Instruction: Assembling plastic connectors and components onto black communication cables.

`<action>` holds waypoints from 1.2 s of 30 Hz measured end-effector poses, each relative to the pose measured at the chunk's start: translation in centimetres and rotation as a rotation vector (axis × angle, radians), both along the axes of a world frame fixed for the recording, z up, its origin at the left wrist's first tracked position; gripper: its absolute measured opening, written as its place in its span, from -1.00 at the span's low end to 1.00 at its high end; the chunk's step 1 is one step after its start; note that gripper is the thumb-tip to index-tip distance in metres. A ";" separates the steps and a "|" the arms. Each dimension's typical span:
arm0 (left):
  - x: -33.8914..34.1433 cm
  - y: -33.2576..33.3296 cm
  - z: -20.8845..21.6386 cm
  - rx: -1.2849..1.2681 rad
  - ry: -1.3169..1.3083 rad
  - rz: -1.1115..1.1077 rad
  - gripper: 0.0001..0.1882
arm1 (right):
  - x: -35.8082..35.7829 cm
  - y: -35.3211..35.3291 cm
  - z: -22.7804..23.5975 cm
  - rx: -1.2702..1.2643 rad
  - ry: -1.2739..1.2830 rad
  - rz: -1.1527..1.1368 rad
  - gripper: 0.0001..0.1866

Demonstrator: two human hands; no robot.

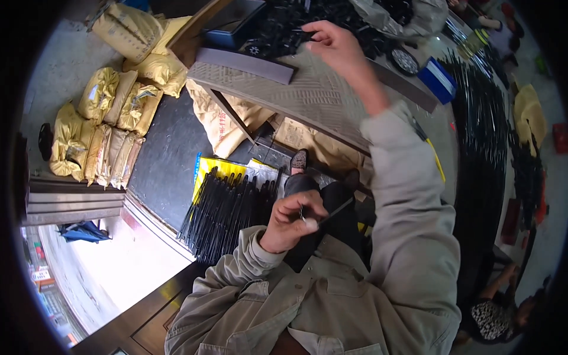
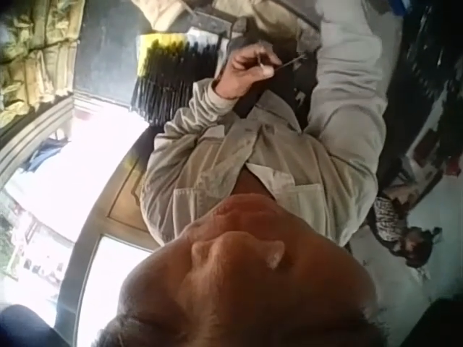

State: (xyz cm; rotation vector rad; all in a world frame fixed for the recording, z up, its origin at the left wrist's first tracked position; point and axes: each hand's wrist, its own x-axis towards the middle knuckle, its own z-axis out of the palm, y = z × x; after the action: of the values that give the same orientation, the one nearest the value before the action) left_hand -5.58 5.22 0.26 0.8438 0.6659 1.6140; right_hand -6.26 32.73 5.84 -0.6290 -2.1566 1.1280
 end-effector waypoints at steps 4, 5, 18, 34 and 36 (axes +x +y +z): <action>1.5 1.5 1.7 -0.038 -0.022 0.080 -0.76 | 9.5 -7.8 4.5 -0.288 0.140 0.359 -0.78; 1.9 2.1 2.3 -0.004 -0.036 0.134 -0.75 | 11.3 -9.6 5.2 -0.287 0.134 0.323 -0.78; 10.3 2.3 6.3 0.009 -0.144 0.165 -0.75 | 22.8 -13.8 5.4 -0.130 0.181 0.193 -0.86; 12.1 2.0 5.8 0.008 -0.143 0.279 -0.74 | 23.5 -15.9 7.2 0.130 0.040 0.093 -0.77; 11.7 2.1 5.7 0.042 -0.148 0.271 -0.74 | 23.3 -16.4 7.0 0.429 0.011 0.003 -0.71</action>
State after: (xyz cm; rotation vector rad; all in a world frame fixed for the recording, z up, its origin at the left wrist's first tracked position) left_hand 6.16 7.29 5.95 0.6772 0.6637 1.9198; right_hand 17.00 16.29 12.83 -0.4217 -2.2906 0.6325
